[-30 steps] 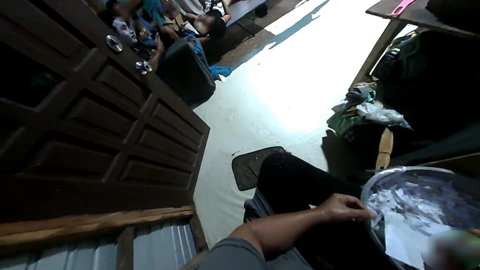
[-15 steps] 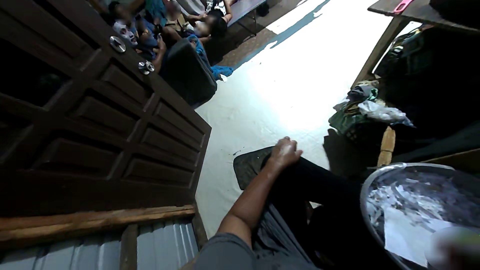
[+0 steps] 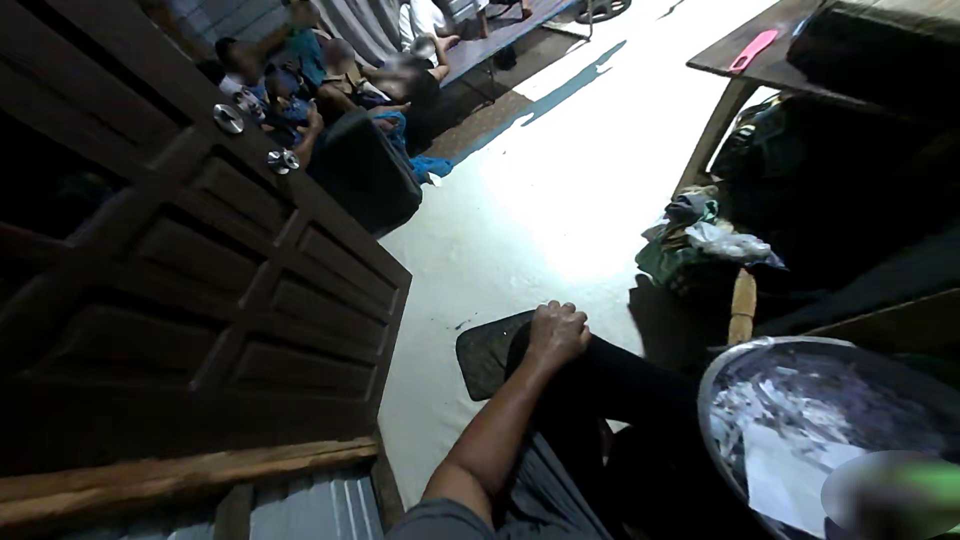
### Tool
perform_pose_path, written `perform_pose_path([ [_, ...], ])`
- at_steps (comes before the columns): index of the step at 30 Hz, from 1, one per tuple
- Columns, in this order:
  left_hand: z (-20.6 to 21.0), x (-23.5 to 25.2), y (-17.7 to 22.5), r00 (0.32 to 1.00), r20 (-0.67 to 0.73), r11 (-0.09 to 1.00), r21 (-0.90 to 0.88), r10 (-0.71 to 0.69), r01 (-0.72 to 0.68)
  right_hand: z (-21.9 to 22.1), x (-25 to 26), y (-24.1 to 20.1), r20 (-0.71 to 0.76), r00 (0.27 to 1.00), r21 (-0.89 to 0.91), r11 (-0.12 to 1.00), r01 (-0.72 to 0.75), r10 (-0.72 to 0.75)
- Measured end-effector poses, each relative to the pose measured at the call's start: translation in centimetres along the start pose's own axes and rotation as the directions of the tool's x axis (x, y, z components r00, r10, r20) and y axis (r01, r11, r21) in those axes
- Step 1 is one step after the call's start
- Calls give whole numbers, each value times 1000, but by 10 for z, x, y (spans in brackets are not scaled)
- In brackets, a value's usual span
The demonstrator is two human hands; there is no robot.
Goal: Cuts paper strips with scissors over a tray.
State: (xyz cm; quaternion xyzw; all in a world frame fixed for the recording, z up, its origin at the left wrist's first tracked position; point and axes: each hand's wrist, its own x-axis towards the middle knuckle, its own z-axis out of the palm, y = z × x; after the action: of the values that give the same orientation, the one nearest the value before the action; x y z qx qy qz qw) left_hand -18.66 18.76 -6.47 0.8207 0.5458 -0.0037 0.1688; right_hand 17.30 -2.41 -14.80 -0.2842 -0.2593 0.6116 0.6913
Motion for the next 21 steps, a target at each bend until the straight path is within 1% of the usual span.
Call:
perform_pose_path([
  [3, -2, 7, -2, 997, 74, 1000, -4, -8, 8, 4, 3, 0, -35, 999, -45, 999, -11, 9],
  [7, 3, 15, 5, 991, 130, 999, 50, 8, -15, 9, -1, 1, -51, 999, -35, 999, 1, -3],
  [11, 14, 18, 16, 993, 112, 997, 64, 25, -32, 13, -3, 0, -99, 995, -38, 999, 0, -4],
  [14, 22, 16, 29, 991, 121, 997, 53, 57, -63, 9, -2, 2, -93, 996, -37, 999, 12, -16],
  [16, 28, 12, 37, 992, 104, 996, 46, 74, -79, 8, -2, 2, -94, 996, -9, 1000, 10, -11],
  [18, 34, 6, 41, 993, 58, 994, 41, 100, -102, 9, -4, 1, -99, 995, 7, 1000, 9, -8],
  [21, 49, -4, 43, 982, -89, 986, 31, 169, -167, 14, -8, 2, -137, 990, -33, 999, 16, -20],
])
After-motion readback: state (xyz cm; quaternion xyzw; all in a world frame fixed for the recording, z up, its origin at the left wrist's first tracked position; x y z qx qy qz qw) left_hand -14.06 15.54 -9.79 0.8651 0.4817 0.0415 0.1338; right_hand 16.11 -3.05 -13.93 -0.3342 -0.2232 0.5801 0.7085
